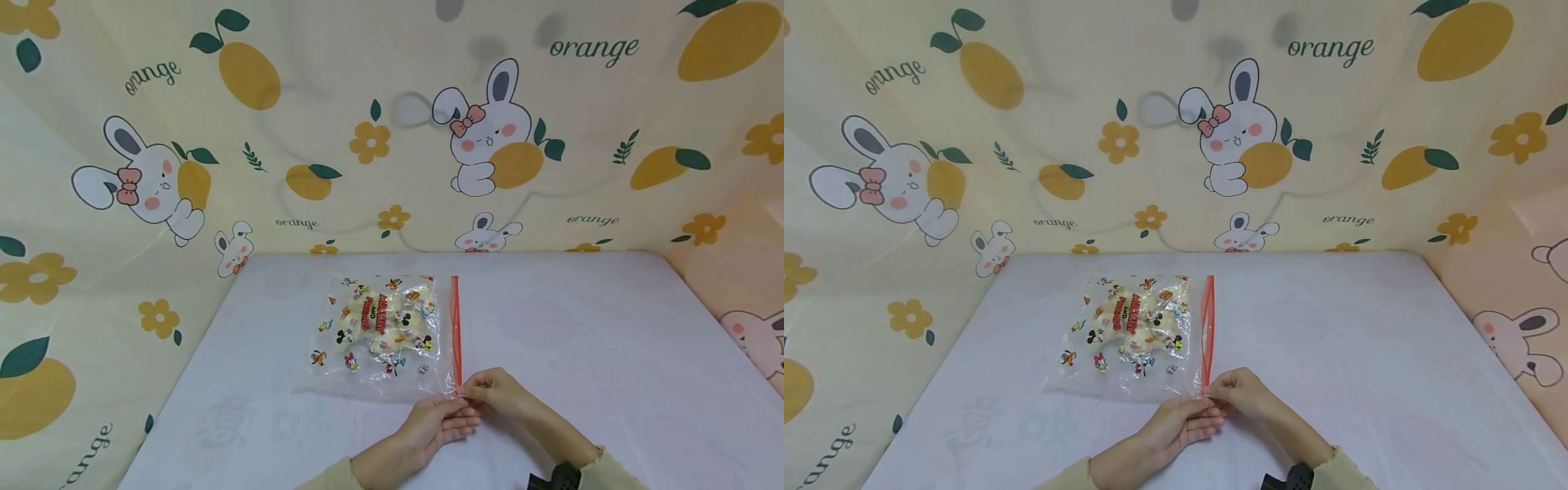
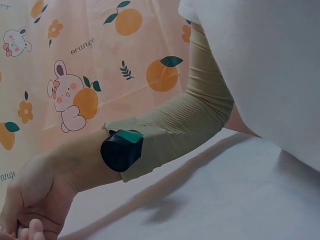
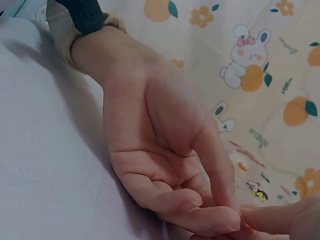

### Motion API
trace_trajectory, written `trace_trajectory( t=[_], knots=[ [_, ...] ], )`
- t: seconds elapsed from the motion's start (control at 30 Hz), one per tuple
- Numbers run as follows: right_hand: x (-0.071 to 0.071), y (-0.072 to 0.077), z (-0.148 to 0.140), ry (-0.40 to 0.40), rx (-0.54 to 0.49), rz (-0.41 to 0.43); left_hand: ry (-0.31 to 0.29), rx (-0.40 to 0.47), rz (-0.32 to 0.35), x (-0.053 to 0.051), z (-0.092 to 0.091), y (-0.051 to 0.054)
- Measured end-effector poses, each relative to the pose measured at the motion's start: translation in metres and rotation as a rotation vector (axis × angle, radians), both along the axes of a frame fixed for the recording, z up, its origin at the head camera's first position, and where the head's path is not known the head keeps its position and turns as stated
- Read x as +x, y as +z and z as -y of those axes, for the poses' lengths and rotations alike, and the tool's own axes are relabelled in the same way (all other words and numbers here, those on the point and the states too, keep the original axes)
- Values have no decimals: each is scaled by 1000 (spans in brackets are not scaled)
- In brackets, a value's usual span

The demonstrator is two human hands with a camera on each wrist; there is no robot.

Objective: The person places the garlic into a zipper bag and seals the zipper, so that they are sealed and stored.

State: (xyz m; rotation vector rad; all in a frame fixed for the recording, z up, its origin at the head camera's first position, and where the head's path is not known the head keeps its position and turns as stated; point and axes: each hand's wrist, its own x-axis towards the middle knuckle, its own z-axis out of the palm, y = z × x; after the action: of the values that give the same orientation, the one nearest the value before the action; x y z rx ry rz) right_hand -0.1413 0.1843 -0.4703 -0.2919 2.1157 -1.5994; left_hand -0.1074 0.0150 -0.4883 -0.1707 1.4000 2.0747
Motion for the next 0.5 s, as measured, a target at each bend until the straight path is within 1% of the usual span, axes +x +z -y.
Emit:
trace_trajectory(
  t=[0.17, 0.33, 0.5],
  knots=[
    [-1, 0, -1, -3, 14, 11, -18, -6, 15, -1, 1, 0],
    [-3, 2, -2, 1, 37, 0, -36, 1, 17, -2, 1, -1],
    [-5, 2, -1, -5, 53, -4, -25, 10, 14, -3, 0, -3]
  ],
)
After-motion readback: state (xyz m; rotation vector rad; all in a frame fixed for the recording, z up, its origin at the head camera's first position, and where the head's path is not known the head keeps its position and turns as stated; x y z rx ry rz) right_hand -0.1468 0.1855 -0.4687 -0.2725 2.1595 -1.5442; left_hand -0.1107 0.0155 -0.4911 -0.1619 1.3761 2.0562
